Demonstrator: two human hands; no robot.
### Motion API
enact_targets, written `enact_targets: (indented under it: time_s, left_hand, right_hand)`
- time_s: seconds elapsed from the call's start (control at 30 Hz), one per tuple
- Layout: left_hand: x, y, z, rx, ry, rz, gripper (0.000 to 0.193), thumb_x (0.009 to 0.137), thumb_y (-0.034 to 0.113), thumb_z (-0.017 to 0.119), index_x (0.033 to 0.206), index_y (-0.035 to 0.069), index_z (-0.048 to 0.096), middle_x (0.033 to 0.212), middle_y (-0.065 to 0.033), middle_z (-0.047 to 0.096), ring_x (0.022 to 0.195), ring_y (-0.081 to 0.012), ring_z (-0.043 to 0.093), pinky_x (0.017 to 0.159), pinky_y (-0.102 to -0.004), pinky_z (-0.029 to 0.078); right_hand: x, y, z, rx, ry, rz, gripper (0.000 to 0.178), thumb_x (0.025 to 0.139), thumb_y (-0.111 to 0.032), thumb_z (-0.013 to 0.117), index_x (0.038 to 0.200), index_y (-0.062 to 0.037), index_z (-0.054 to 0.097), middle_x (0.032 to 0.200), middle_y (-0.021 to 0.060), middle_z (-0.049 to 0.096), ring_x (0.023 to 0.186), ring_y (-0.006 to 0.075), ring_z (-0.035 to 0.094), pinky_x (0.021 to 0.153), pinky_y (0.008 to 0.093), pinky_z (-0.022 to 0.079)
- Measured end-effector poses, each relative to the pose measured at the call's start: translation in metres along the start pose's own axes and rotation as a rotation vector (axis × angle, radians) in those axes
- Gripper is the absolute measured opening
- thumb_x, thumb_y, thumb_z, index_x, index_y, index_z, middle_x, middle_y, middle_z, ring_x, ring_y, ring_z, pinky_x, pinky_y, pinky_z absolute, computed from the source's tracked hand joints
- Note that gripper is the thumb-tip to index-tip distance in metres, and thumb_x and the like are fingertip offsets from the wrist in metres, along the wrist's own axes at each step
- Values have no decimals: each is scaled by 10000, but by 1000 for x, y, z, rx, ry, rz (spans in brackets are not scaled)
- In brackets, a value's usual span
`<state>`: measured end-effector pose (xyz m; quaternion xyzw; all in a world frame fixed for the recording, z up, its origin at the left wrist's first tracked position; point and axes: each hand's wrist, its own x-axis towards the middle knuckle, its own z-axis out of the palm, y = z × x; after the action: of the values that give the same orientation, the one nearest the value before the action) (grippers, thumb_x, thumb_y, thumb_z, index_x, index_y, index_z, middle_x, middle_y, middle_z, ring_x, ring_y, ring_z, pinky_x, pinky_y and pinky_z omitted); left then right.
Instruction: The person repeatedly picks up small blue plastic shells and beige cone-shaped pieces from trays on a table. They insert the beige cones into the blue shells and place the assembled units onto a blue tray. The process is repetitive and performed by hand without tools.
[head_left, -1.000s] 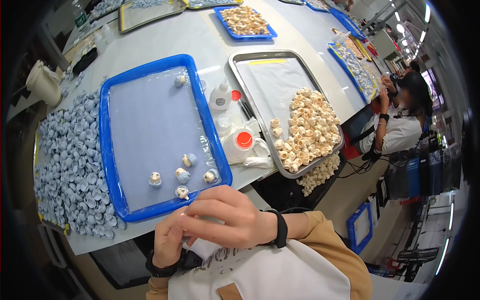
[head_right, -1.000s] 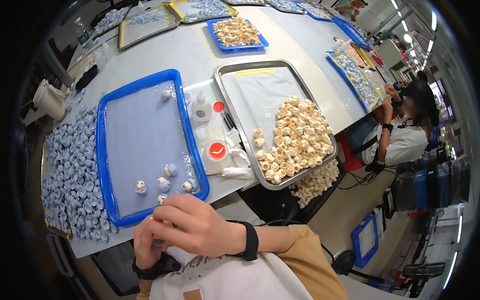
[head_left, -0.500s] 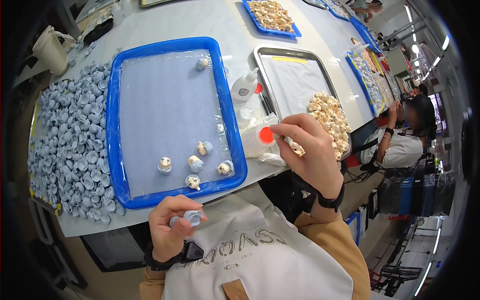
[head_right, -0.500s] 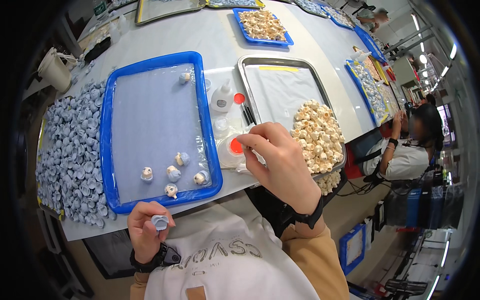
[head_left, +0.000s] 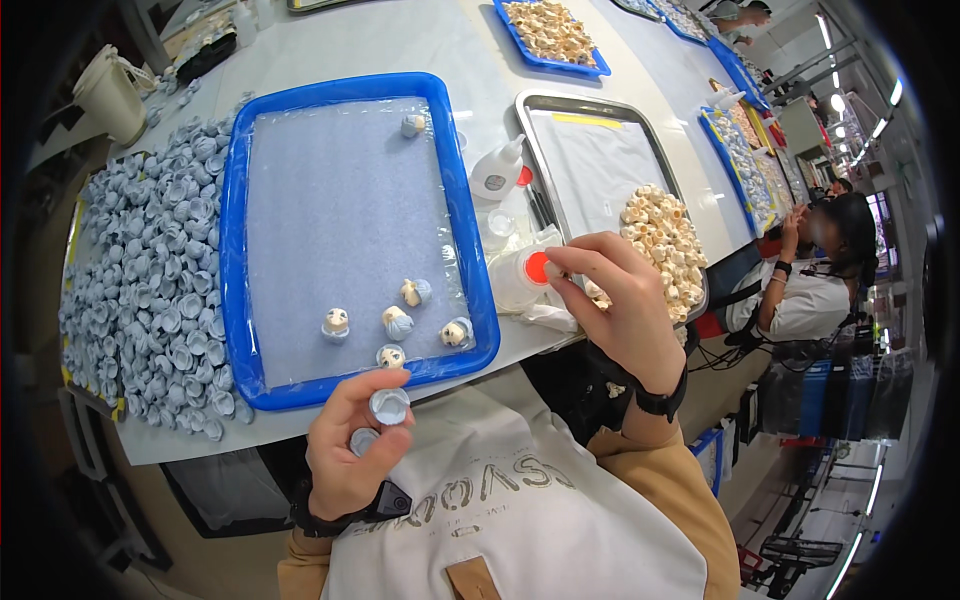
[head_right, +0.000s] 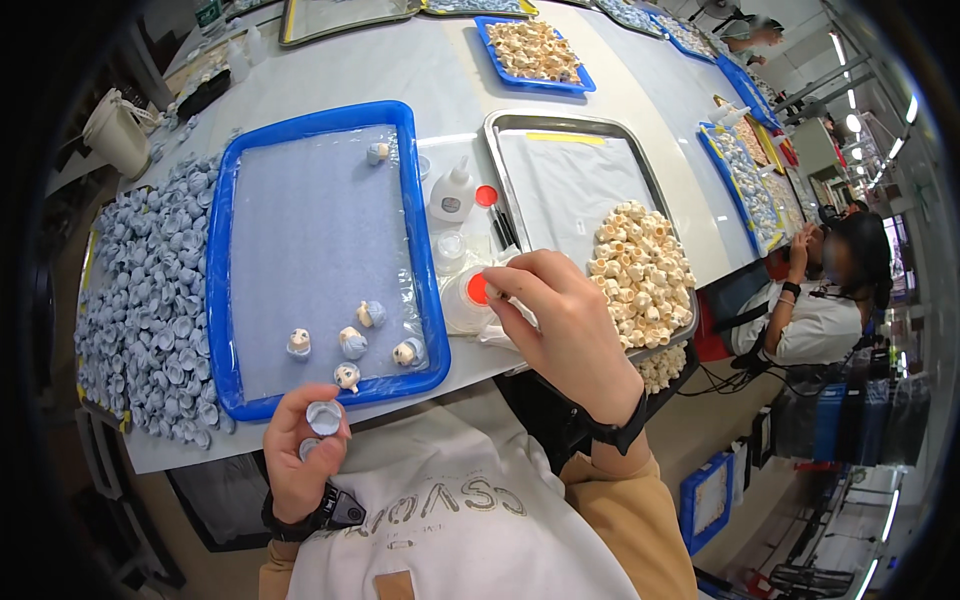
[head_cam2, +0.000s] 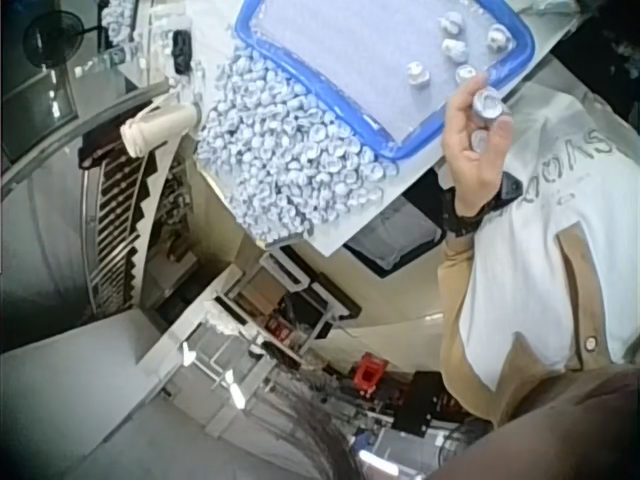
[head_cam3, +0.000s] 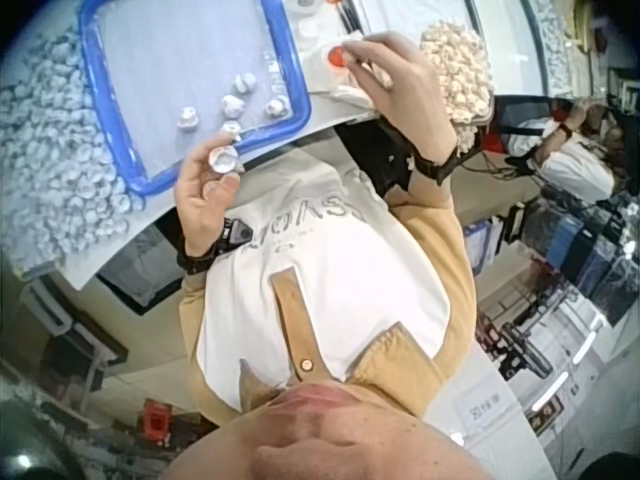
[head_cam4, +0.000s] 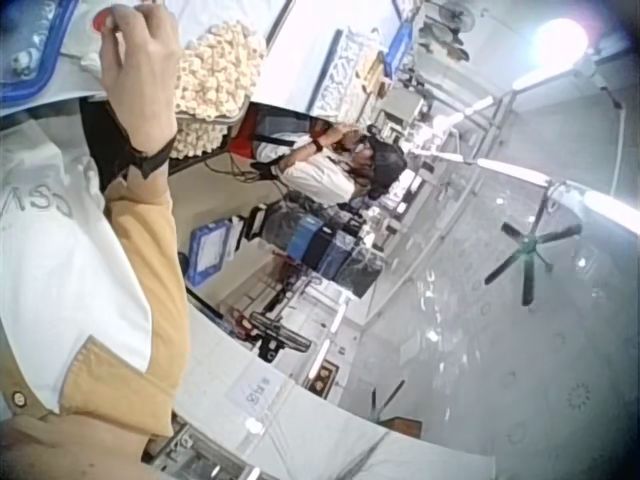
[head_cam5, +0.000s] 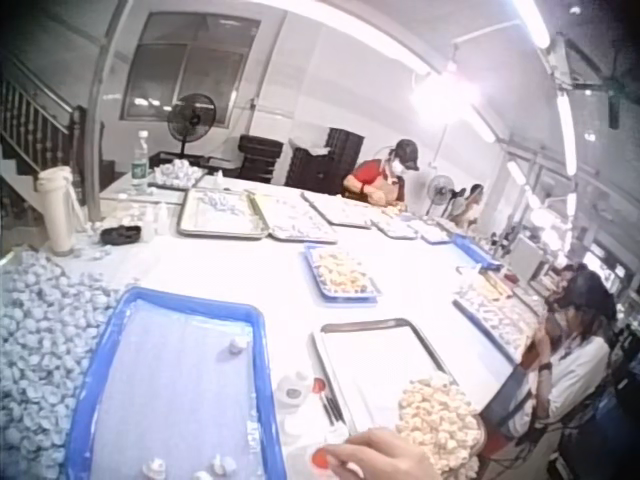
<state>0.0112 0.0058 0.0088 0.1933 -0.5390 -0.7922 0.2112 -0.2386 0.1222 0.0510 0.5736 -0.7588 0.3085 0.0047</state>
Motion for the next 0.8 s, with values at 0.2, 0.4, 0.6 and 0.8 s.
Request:
enact_targets:
  time_s: [0.2, 0.4, 0.6, 0.8]
  left_hand:
    - [2, 0, -2, 122, -27, 66, 383, 855, 89, 604, 1193, -49, 492, 990, -77, 550, 758, -68, 527, 668, -178, 419]
    - [2, -1, 13, -181, 38, 68, 418, 739, -60, 683, 1094, -21, 465, 1049, -151, 579, 754, -55, 539, 645, -172, 432]
    - [6, -15, 8, 195, 29, 487, 430, 685, -41, 751, 1038, 16, 511, 1009, -146, 598, 592, -16, 457, 551, -167, 395]
    - [3, -14, 8, 352, 65, 519, 404, 664, -1, 791, 980, 28, 540, 972, -116, 617, 543, -26, 430, 502, -168, 374]
  right_hand:
    - [-10, -10, 5, 21, 202, -14, 237, 710, 29, 676, 937, -21, 630, 866, 106, 627, 755, 257, 611, 660, 331, 486]
    - [-22, -63, 27, 838, 33, -172, 340, 633, 73, 717, 954, 18, 619, 931, 138, 658, 820, 250, 636, 693, 317, 500]
    - [-19, -75, 35, 780, -29, -142, 315, 662, 19, 718, 964, 12, 629, 867, 117, 658, 735, 222, 629, 649, 295, 483]
    - [-18, -77, 35, 696, -100, -104, 286, 678, -6, 715, 954, -10, 639, 793, 87, 634, 664, 201, 607, 582, 273, 469]
